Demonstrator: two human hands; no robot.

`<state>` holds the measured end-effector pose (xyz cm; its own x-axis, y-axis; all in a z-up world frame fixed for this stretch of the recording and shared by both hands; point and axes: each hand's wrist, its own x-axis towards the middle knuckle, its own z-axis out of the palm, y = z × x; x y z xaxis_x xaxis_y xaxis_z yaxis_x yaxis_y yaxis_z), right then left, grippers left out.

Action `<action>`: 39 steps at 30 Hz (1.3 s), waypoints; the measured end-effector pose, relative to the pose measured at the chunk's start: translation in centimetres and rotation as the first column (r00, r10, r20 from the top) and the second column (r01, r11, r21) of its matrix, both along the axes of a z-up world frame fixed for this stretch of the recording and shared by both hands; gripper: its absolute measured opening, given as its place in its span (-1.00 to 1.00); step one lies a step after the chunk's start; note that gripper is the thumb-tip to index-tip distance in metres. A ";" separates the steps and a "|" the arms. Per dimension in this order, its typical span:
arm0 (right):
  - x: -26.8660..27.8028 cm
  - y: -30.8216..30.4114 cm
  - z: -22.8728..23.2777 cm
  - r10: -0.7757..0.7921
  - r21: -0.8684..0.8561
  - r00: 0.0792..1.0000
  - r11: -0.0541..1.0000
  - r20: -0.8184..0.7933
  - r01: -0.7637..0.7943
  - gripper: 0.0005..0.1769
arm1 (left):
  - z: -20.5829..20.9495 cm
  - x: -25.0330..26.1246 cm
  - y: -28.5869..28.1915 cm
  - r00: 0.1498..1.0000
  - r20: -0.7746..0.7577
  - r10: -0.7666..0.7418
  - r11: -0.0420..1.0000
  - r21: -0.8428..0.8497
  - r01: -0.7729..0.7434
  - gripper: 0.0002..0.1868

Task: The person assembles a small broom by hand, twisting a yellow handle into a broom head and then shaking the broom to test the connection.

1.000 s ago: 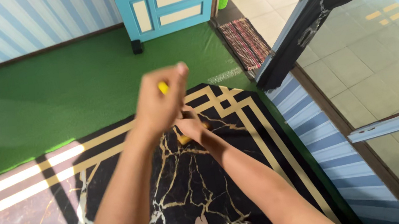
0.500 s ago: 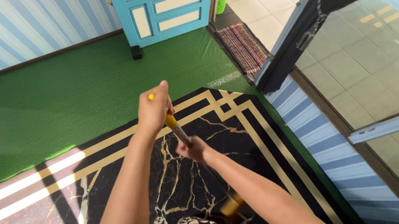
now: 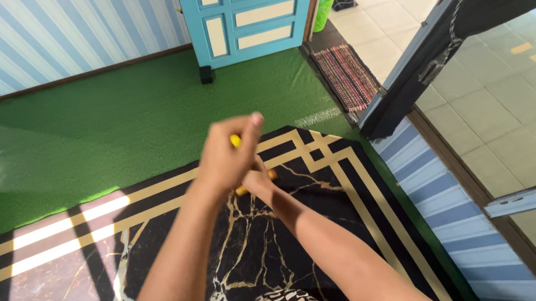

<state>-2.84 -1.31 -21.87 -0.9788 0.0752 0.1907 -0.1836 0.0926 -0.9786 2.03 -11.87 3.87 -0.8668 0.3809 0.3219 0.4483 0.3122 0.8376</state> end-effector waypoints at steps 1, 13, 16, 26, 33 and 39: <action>0.7 0.0 0.5 0.009 -0.028 0.998 1.000 0.069 -0.007 -0.62 | 0.3 -0.7 -0.2 0.997 0.067 -0.027 0.995 0.102 0.020 -0.40; 6.3 -0.4 -3.0 0.049 0.019 0.895 0.998 0.444 -0.064 -0.96 | -4.6 -5.7 -0.8 0.928 0.357 -0.104 0.930 0.365 -0.036 -0.41; 4.6 -1.7 -4.0 0.015 0.002 0.897 1.000 0.442 -0.017 -0.85 | -4.0 -3.3 -0.9 0.951 0.300 -0.070 0.960 0.279 -0.017 -0.43; 3.0 -8.1 9.1 -0.202 -0.630 0.643 -0.133 -0.739 -0.765 -0.54 | -3.2 1.5 -0.6 0.992 -0.108 -0.067 0.992 -0.116 0.054 -0.36; 2.6 -2.6 8.1 0.228 0.131 0.926 0.952 0.300 -0.276 -0.81 | 4.3 -4.4 -3.4 0.980 0.172 -0.095 0.939 0.342 0.031 -0.43; 5.0 -2.9 1.8 0.351 0.223 0.882 0.876 0.314 -0.428 -0.79 | 1.0 -4.5 -3.3 0.941 0.337 -0.020 0.952 0.294 -0.085 -0.46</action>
<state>2.12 -4.19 -20.11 -0.9331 -0.3408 -0.1145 -0.0092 0.3410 -0.9400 -2.48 -15.14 4.88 -0.9535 0.2816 0.1077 0.1218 0.0330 0.9920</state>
